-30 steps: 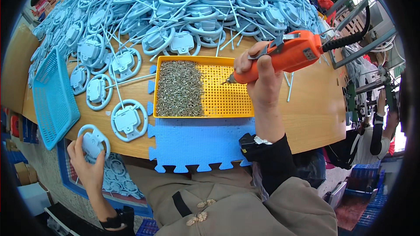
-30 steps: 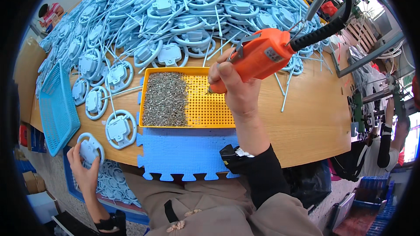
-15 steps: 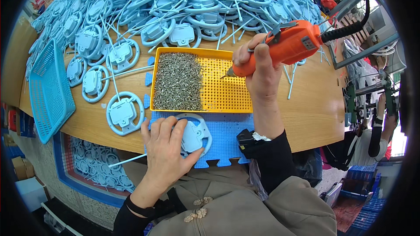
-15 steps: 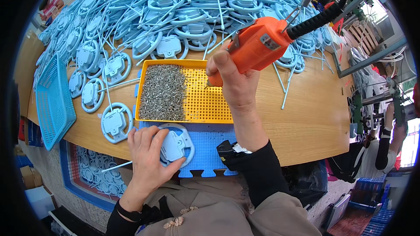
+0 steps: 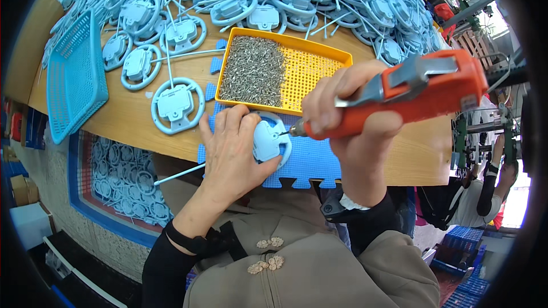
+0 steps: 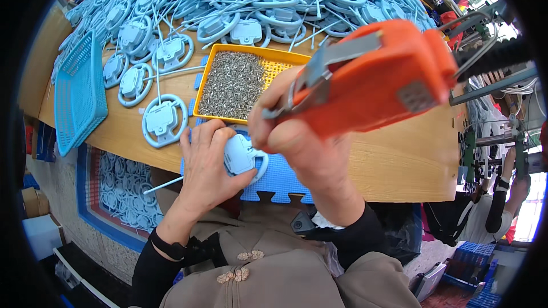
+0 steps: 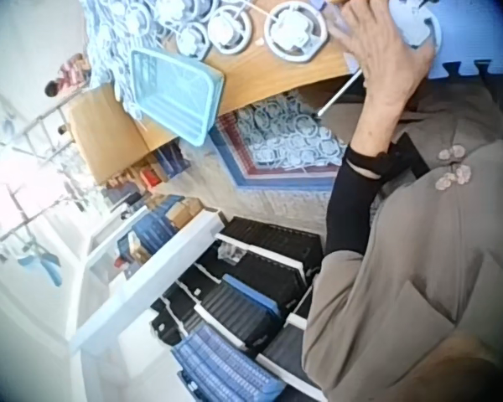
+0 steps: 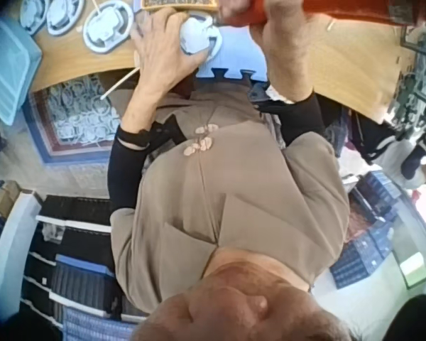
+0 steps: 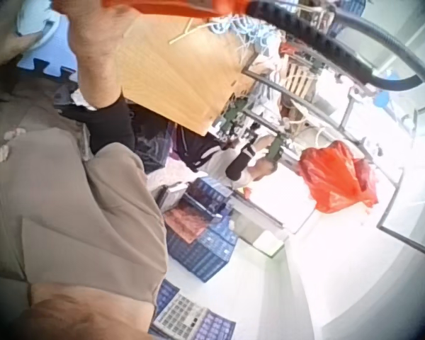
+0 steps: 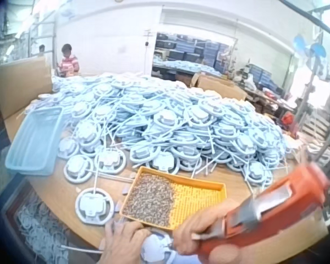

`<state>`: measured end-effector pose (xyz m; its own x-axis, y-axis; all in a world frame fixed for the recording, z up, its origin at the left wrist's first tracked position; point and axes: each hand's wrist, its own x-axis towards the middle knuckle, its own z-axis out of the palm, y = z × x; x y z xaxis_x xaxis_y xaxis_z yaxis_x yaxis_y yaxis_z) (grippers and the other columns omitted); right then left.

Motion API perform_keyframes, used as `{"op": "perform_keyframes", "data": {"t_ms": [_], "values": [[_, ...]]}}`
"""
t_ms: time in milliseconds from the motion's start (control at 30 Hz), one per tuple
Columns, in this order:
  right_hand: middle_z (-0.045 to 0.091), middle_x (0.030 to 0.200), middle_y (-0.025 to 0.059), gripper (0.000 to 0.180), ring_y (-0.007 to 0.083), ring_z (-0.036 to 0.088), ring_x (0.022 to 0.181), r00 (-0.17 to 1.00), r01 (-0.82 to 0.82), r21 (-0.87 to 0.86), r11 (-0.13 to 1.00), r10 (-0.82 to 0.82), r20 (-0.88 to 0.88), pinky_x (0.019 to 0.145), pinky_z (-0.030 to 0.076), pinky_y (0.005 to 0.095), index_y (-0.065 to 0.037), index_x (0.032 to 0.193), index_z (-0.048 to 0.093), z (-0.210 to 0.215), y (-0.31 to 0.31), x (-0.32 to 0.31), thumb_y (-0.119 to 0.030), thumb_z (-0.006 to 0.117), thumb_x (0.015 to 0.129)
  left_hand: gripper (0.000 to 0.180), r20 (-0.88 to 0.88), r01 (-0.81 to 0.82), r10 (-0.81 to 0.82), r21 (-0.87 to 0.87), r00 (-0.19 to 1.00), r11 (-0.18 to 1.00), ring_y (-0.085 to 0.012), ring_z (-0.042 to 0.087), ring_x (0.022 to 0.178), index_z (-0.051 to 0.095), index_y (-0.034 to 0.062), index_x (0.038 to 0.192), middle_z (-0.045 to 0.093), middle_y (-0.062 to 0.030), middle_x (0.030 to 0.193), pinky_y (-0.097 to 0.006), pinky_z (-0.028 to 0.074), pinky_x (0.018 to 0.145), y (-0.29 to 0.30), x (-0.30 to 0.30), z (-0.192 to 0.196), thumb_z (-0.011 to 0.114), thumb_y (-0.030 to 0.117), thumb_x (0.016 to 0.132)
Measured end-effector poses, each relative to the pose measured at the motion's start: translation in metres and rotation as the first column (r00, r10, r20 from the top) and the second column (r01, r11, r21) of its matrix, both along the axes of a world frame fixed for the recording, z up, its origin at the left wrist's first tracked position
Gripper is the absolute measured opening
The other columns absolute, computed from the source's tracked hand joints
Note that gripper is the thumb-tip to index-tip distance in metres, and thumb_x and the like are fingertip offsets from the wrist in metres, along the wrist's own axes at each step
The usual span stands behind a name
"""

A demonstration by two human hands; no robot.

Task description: Assembling blue plastic circular components using an electric screwdriver.

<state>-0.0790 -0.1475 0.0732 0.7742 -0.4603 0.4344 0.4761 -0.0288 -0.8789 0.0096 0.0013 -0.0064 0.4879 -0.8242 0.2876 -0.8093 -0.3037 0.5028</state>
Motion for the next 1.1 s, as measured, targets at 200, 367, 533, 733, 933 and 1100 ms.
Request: {"op": "perform_keyframes", "data": {"t_ms": [200,367,533,733,933,1100], "values": [[0.052,0.065,0.0059,0.055,0.0167,0.053,0.056,0.998,0.047,-0.102,0.994,-0.051,-0.040,0.051,0.046,0.0303,-0.004,0.096,0.047,-0.016,0.010,0.002,-0.054,0.066,0.083,0.057,-0.015,-0.002,0.002,-0.017,1.000,1.000,-0.0293,0.045,0.108,0.054,0.0072,0.104,0.046,-0.0090,0.109,-0.057,0.024,0.100,0.000,0.000,0.000,0.080,0.032,0.061],[0.052,0.064,0.0061,0.051,0.0165,0.052,0.056,1.000,0.026,-0.059,0.998,-0.025,0.014,0.051,0.045,0.0298,-0.004,0.095,0.047,-0.022,0.017,0.007,-0.049,0.068,0.083,0.059,-0.016,-0.006,0.006,-0.015,1.000,1.000,-0.0291,0.044,0.109,0.054,0.0066,0.106,0.046,-0.0095,0.110,-0.057,0.024,0.100,0.002,-0.002,-0.001,0.080,0.033,0.061],[0.053,0.064,0.0070,0.047,0.0162,0.052,0.055,0.997,-0.017,-0.049,0.999,0.014,-0.071,0.050,0.044,0.0286,-0.005,0.092,0.048,-0.023,0.015,0.006,-0.044,0.071,0.083,0.059,-0.007,-0.019,0.019,-0.024,1.000,1.000,-0.0296,0.044,0.110,0.054,0.0062,0.106,0.046,-0.0100,0.111,-0.058,0.024,0.100,0.002,-0.005,-0.001,0.081,0.034,0.061],[0.053,0.064,0.0067,0.048,0.0165,0.053,0.056,0.999,0.005,0.063,0.998,-0.003,-0.034,0.048,0.044,0.0292,-0.004,0.091,0.049,-0.023,0.010,0.014,-0.047,0.069,0.084,0.060,-0.005,-0.004,0.004,-0.022,1.000,1.000,-0.0300,0.045,0.110,0.053,0.0055,0.106,0.046,-0.0104,0.112,-0.059,0.023,0.100,0.000,-0.004,0.001,0.080,0.034,0.062],[0.049,0.063,0.0037,0.057,0.0155,0.051,0.055,1.000,0.013,0.065,0.998,-0.012,-0.017,0.050,0.044,0.0300,-0.005,0.093,0.049,-0.007,0.004,0.011,-0.059,0.064,0.082,0.064,-0.062,0.005,-0.010,-0.070,0.998,0.998,-0.0307,0.045,0.113,0.052,0.0101,0.113,0.048,-0.0089,0.115,-0.057,0.023,0.102,0.004,-0.001,0.005,0.082,0.026,0.059],[0.048,0.064,0.0024,0.059,0.0147,0.046,0.052,0.997,-0.074,0.141,0.987,0.071,0.031,0.047,0.040,0.0302,-0.006,0.096,0.048,0.007,0.025,0.005,-0.060,0.063,0.080,0.025,0.020,0.060,-0.056,-0.257,0.998,0.964,-0.0283,0.051,0.104,0.061,0.0093,0.088,0.053,-0.0065,0.101,-0.063,0.022,0.102,0.011,-0.002,0.007,0.075,0.019,0.070]]}}
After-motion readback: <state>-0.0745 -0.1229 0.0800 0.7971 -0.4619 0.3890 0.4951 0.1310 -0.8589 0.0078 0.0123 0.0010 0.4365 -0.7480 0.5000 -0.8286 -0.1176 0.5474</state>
